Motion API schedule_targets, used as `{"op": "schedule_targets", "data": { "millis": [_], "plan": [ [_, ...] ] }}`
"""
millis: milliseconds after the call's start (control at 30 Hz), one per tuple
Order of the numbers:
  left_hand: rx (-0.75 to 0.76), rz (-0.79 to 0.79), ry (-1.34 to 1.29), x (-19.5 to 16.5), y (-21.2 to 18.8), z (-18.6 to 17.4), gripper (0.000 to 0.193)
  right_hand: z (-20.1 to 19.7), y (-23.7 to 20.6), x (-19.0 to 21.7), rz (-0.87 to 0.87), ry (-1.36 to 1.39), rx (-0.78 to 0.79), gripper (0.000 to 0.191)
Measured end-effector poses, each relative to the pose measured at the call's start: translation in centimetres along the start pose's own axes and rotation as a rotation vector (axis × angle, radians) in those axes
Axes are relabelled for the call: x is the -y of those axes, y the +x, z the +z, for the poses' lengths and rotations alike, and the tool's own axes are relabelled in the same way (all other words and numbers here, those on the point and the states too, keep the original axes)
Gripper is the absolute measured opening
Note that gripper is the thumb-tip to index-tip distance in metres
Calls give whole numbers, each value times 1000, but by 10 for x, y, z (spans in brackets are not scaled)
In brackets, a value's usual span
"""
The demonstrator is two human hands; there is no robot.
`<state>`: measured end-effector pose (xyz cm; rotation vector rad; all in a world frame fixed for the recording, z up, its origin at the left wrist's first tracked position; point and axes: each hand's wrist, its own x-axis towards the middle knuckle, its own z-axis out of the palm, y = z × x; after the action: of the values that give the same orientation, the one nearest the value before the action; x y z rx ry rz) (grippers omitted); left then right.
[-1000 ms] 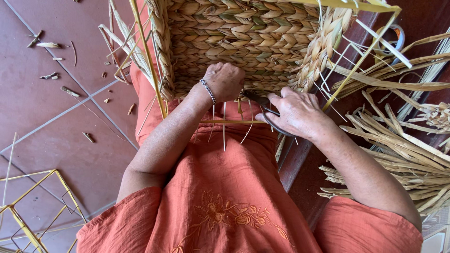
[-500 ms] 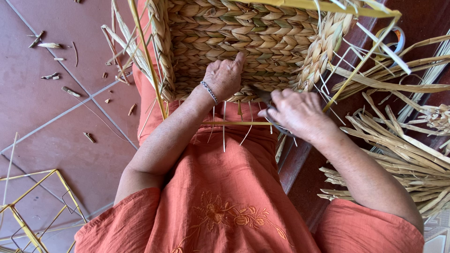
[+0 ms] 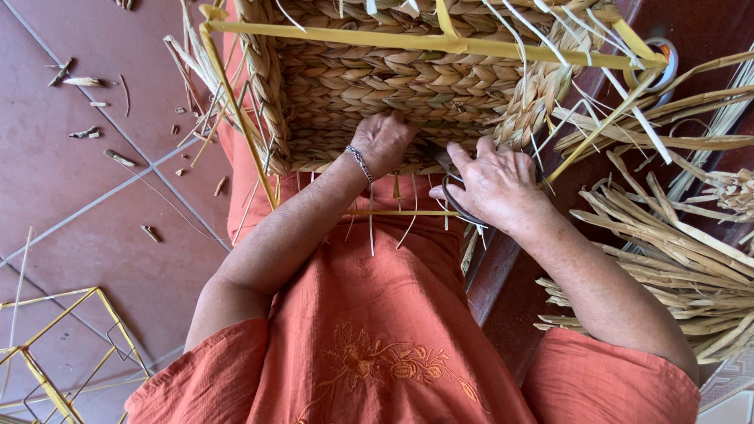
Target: The person weaves a rectangular basket using dried palm leaves and a yellow wire frame. They interlace the leaves through the frame, trim excess material with scissors, and continue adding rows to build up the basket walls.
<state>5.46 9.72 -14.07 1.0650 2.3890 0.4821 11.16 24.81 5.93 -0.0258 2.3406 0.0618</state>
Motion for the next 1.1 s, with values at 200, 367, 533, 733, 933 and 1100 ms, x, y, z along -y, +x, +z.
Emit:
{"op": "schedule_targets", "data": {
  "millis": [200, 367, 533, 733, 933, 1100],
  "plan": [
    [-86, 23, -18, -3, -1, -9, 53, 6, 4, 1, -29, -13, -67, 79],
    [-94, 56, -8, -5, -2, -15, 47, 16, 13, 2, -63, -31, -40, 70],
    [-57, 70, -15, -7, -2, -18, 48, 29, 18, -2, -117, -56, -41, 54],
    [-38, 87, -14, -8, 2, -20, 43, 34, 17, -9, -180, -33, -52, 48],
    [-20, 76, -12, -8, 0, -16, 43, 42, 17, -16, -184, 23, -164, 51],
    [-6, 79, -9, -6, 6, -12, 38, 48, 19, -19, -208, 34, -160, 44]
  ]
}}
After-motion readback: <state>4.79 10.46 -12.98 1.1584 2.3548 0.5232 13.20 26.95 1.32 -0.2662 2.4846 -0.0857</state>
